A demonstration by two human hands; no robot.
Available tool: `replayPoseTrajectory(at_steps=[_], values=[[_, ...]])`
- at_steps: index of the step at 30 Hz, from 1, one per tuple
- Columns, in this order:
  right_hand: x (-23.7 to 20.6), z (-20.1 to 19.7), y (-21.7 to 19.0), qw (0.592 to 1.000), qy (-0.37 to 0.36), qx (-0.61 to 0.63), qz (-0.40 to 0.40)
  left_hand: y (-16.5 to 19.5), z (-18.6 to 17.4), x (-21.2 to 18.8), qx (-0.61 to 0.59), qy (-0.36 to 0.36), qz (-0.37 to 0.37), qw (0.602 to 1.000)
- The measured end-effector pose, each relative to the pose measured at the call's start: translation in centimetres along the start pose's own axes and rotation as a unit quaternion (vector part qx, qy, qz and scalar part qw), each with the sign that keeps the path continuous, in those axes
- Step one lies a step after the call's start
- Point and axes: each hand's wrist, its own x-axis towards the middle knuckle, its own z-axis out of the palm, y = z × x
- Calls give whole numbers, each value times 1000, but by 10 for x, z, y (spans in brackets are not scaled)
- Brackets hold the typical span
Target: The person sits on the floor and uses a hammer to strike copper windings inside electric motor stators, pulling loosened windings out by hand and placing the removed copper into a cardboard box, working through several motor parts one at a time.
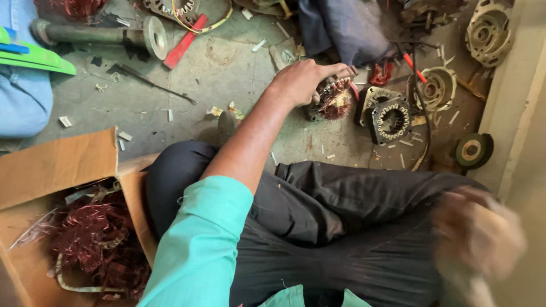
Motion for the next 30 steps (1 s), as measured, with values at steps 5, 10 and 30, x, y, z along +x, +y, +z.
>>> replayPoseTrajectory(at_steps=[5, 10, 30], values=[[36, 39, -37, 880, 1, -267, -394, 0, 0, -2, -4, 13, 17, 1000], [26, 105, -27, 919, -165, -346, -88, -1, 6, -1, 33, 17, 8, 999], [32, -3, 0, 970, -131, 194, 66, 3, 2, 0, 34, 5, 2, 999]])
